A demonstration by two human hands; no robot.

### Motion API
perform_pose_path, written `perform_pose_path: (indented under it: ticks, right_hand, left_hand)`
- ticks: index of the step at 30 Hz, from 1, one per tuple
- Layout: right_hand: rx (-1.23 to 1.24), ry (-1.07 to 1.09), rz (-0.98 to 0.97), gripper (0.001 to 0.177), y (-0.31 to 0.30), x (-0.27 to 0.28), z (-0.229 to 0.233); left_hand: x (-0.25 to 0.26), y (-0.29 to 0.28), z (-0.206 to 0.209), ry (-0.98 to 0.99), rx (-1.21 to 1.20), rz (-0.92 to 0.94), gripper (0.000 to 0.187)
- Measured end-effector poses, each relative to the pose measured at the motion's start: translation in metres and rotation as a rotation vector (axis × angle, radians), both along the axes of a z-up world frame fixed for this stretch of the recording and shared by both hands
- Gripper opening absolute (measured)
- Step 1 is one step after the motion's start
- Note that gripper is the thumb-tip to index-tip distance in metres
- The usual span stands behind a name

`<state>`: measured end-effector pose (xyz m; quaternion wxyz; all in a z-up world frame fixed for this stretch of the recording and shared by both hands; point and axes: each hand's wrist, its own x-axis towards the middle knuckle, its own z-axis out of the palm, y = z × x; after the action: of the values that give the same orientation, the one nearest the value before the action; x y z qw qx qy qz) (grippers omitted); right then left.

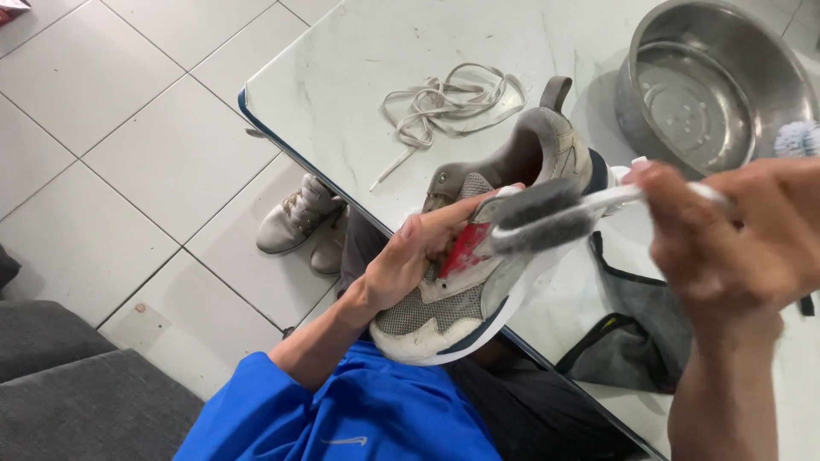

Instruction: The person cleans a white and red sneaker by applying foam cleaner and scrubbing with a brush. They wipe the shoe with a cloth, reapply foam, and continue scrubbing different areas of the shoe.

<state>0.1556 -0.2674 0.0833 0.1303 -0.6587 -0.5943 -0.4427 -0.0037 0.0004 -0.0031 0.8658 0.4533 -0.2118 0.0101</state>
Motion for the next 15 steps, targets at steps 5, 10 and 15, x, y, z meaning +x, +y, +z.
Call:
perform_pose_path:
  ticks: [5, 10, 15]
  right_hand:
    - [-0.147, 0.049, -0.057, 0.022, 0.048, -0.057, 0.021]
    - [-0.128, 0.013, -0.037, 0.017, 0.025, -0.023, 0.005]
    - [-0.262, 0.171, -0.011, 0.027, 0.058, -0.075, 0.011]
  left_hand:
    - [-0.004, -0.001, 0.004, 0.001, -0.037, 0.002, 0.096]
    - [-0.002, 0.0, 0.007, -0.004, 0.043, 0.014, 0.102]
    - [-0.008, -0.004, 0.014, 0.049, -0.103, -0.014, 0.098]
